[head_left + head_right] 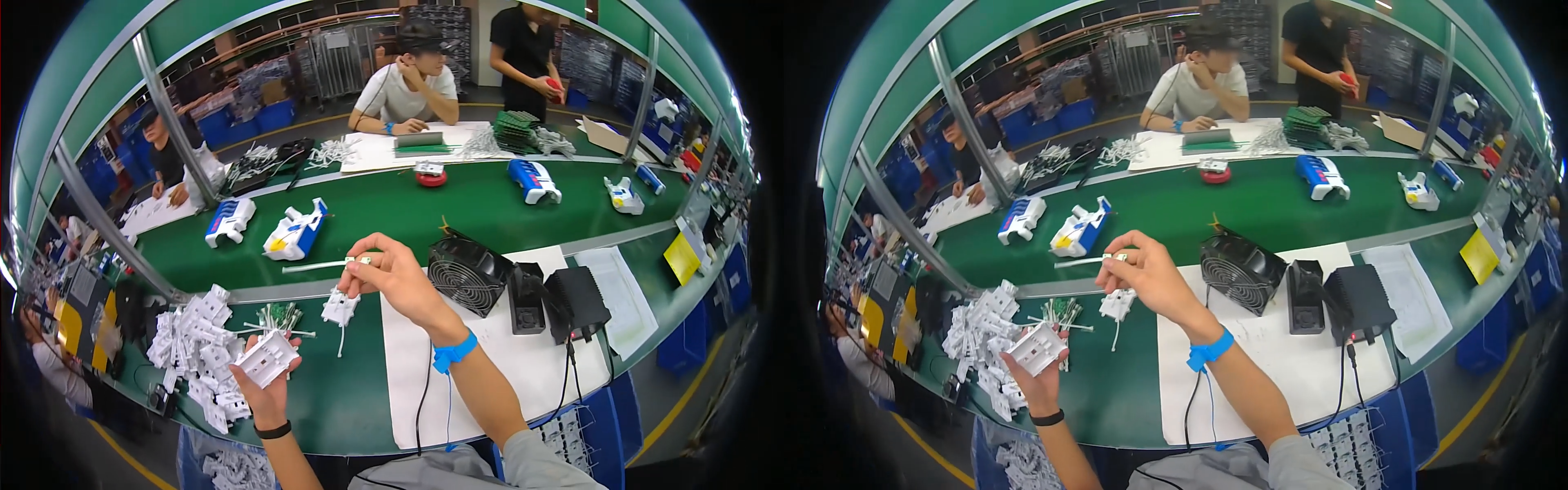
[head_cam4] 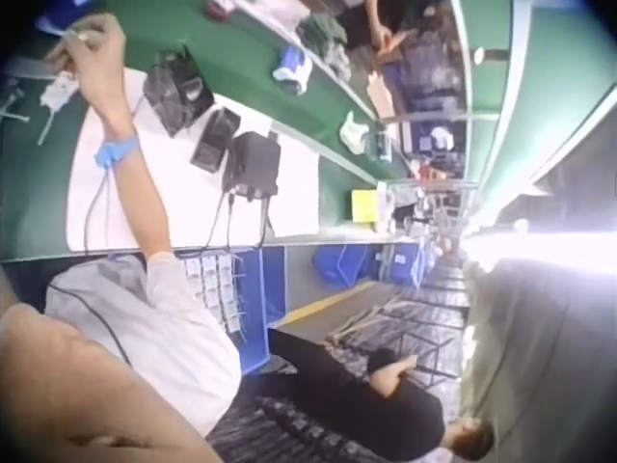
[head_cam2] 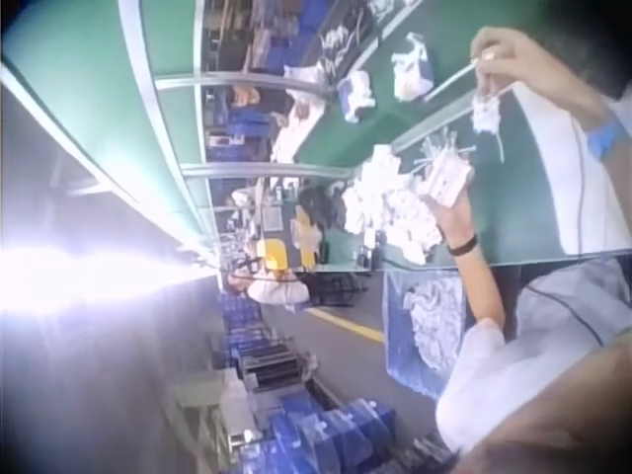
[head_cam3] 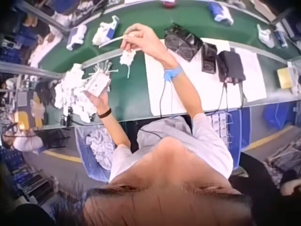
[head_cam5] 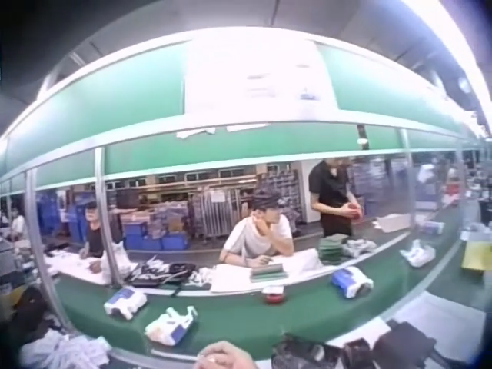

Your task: Soldering wires to small green circuit boards and assembling them into plastic housings on a production line.

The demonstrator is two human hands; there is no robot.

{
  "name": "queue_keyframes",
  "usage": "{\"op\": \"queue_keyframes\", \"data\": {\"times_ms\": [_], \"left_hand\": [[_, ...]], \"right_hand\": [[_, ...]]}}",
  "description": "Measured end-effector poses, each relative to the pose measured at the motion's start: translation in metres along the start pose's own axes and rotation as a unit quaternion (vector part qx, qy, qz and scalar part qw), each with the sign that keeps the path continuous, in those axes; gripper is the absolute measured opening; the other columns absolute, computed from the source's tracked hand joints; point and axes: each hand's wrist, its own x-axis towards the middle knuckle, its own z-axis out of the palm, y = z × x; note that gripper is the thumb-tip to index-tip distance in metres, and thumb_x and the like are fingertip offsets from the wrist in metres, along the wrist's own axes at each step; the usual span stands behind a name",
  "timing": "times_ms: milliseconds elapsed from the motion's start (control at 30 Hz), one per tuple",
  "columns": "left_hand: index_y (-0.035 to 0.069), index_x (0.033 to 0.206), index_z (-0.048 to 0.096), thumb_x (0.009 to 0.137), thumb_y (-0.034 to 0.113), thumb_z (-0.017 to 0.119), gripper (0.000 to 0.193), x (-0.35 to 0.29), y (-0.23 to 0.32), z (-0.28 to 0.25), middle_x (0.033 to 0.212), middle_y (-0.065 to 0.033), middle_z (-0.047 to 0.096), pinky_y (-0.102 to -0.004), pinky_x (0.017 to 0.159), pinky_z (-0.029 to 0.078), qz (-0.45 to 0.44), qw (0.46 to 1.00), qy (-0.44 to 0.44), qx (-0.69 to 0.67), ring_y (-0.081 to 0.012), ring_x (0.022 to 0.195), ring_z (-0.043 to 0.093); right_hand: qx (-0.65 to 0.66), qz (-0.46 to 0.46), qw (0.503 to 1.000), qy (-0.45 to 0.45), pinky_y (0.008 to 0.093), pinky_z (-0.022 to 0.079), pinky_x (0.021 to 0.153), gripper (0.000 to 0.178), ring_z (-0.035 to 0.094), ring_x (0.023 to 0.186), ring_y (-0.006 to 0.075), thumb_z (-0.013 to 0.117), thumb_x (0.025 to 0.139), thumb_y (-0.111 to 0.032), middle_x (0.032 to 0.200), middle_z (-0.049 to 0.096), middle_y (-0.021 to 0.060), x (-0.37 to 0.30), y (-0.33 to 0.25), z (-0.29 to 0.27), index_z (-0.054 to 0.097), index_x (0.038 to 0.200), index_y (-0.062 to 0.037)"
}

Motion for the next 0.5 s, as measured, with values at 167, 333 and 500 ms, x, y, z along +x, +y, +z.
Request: {"op": "queue_keyframes", "data": {"times_ms": [167,333,500], "left_hand": [[0.008,0.133,0.048,0.088,0.074,0.055,0.081,0.011,-0.006,0.002,0.135,-0.0291,0.056,-0.0468,0.078,0.064,-0.007,1.000,-0.015,0.012,-0.0475,0.116,0.062],[0.003,0.128,0.051,0.084,0.067,0.068,0.080,0.012,-0.006,0.006,0.116,-0.0168,0.063,-0.0457,0.087,0.062,0.007,0.999,-0.036,-0.017,-0.0453,0.117,0.062],[0.001,0.124,0.052,0.085,0.069,0.065,0.080,0.008,-0.005,0.005,0.102,-0.0123,0.062,-0.0436,0.076,0.061,-0.041,0.995,0.003,-0.093,-0.0387,0.100,0.066]], "right_hand": [[0.016,0.011,0.999,0.025,0.0255,0.055,0.067,0.015,0.063,0.069,0.0107,0.064,0.097,-0.009,0.076,0.066,0.0058,-0.002,-0.008,-0.009,0.060,0.108,0.0008],[0.214,-0.003,0.977,0.020,0.0244,0.053,0.074,0.014,0.047,0.068,0.0060,0.062,0.099,-0.017,0.072,0.047,-0.0047,-0.005,-0.015,-0.021,0.065,0.104,-0.0044],[0.226,-0.033,0.973,0.007,0.0270,0.050,0.083,0.018,0.055,0.079,0.0093,0.061,0.100,-0.018,0.084,0.058,-0.0007,-0.006,-0.014,-0.022,0.067,0.108,-0.0024]]}}
